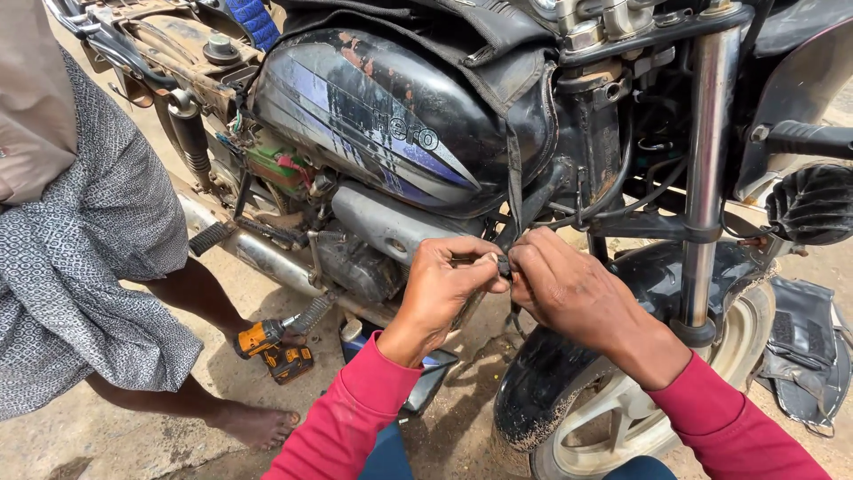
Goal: Repairing a motorcycle by working on the fuel tank and electrical wires.
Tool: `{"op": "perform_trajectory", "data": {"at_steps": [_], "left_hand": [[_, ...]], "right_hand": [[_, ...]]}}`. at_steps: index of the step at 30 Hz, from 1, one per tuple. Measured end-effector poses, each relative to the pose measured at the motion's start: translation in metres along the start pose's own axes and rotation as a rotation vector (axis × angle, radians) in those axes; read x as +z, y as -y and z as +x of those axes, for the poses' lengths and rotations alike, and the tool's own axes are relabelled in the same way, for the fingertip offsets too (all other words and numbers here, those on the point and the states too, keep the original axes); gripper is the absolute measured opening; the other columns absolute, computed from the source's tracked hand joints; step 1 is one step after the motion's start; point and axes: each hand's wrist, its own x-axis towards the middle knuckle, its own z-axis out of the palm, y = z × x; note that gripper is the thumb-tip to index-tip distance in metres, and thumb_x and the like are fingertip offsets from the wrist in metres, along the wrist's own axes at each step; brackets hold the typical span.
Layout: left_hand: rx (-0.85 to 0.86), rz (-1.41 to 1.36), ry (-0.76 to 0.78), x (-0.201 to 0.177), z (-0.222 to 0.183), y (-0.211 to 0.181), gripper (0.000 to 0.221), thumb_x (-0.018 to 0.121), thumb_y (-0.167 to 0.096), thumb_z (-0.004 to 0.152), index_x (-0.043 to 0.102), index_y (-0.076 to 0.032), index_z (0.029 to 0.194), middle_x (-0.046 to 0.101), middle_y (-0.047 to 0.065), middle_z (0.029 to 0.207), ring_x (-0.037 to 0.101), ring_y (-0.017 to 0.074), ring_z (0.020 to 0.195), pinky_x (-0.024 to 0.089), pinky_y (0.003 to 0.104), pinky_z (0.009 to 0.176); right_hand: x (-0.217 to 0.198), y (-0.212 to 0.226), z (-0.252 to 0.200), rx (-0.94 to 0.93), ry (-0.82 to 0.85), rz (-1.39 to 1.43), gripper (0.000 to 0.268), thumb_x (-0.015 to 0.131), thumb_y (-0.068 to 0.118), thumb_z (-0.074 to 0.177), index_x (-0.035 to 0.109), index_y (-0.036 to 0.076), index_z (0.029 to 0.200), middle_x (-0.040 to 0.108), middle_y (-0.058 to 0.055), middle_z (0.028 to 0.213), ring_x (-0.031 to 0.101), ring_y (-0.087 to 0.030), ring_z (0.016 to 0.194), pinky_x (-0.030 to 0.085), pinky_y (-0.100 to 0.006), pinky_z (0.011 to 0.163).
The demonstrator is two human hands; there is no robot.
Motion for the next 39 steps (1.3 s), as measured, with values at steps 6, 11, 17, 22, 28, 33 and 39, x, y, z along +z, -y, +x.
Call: {"op": "perform_trajectory", "data": {"at_steps": [6, 11, 17, 22, 28, 33, 39], "left_hand": [[0.1, 0.003, -0.021, 0.007, -0.005, 0.0, 0.014, 0.068, -0.004, 0.093, 0.073, 0.008, 0.098, 0.074, 0.007, 0.087, 0.074, 0.0114, 0.078, 0.061, 0.024, 0.07], [0.388, 0.414, -0.122, 0.024, -0.017, -0.015, 0.012, 0.069, -0.003, 0.091, 0.072, 0.007, 0.098, 0.073, 0.012, 0.087, 0.076, 0.0194, 0.077, 0.061, 0.028, 0.067], [0.63, 0.676, -0.174, 0.029, -0.021, -0.024, 0.012, 0.069, 0.0, 0.088, 0.071, 0.005, 0.099, 0.069, 0.018, 0.087, 0.07, 0.0342, 0.075, 0.055, 0.039, 0.066], [0.625, 0.67, -0.159, 0.025, -0.011, -0.018, 0.012, 0.068, 0.002, 0.087, 0.071, 0.004, 0.098, 0.07, 0.018, 0.088, 0.071, 0.0321, 0.076, 0.056, 0.037, 0.068], [0.272, 0.315, -0.056, -0.001, 0.008, 0.01, 0.015, 0.071, 0.003, 0.084, 0.075, 0.008, 0.098, 0.071, 0.008, 0.081, 0.07, 0.0124, 0.069, 0.056, 0.026, 0.062], [-0.002, -0.165, -0.048, -0.006, 0.012, 0.02, 0.011, 0.065, 0.001, 0.093, 0.072, 0.006, 0.099, 0.071, 0.004, 0.076, 0.065, 0.0082, 0.065, 0.053, 0.024, 0.062], [0.109, 0.226, -0.113, 0.01, 0.002, 0.002, 0.006, 0.069, -0.002, 0.092, 0.07, 0.003, 0.093, 0.066, 0.001, 0.071, 0.058, 0.0031, 0.062, 0.046, 0.021, 0.055]], "right_hand": [[-0.012, 0.001, 0.003, 0.227, -0.001, 0.378, 0.019, 0.071, 0.002, 0.088, 0.056, 0.0, 0.1, 0.058, -0.012, 0.089, 0.064, -0.026, 0.077, 0.053, -0.037, 0.069], [-0.02, 0.016, 0.013, 0.308, 0.067, 0.178, 0.021, 0.073, 0.01, 0.085, 0.058, -0.001, 0.095, 0.058, -0.016, 0.086, 0.062, -0.034, 0.08, 0.05, -0.043, 0.069], [-0.016, 0.023, 0.009, 0.328, 0.099, 0.017, 0.018, 0.066, 0.009, 0.088, 0.056, -0.003, 0.096, 0.056, -0.019, 0.089, 0.06, -0.04, 0.086, 0.049, -0.048, 0.074], [-0.001, 0.014, 0.003, 0.313, 0.081, 0.047, 0.018, 0.065, 0.007, 0.088, 0.052, -0.003, 0.094, 0.053, -0.02, 0.088, 0.059, -0.039, 0.085, 0.048, -0.049, 0.073], [0.006, 0.004, -0.008, 0.215, 0.098, 0.01, 0.025, 0.068, 0.004, 0.076, 0.051, -0.002, 0.094, 0.051, -0.018, 0.088, 0.058, -0.037, 0.083, 0.05, -0.045, 0.067], [0.006, -0.002, -0.008, 0.41, 0.017, 0.336, 0.019, 0.069, 0.004, 0.088, 0.055, -0.001, 0.1, 0.057, -0.013, 0.089, 0.063, -0.027, 0.075, 0.052, -0.039, 0.065], [0.001, 0.005, -0.001, 0.26, -0.072, 0.095, 0.034, 0.08, 0.014, 0.081, 0.061, 0.001, 0.105, 0.061, -0.013, 0.099, 0.064, -0.034, 0.086, 0.052, -0.043, 0.071]]}}
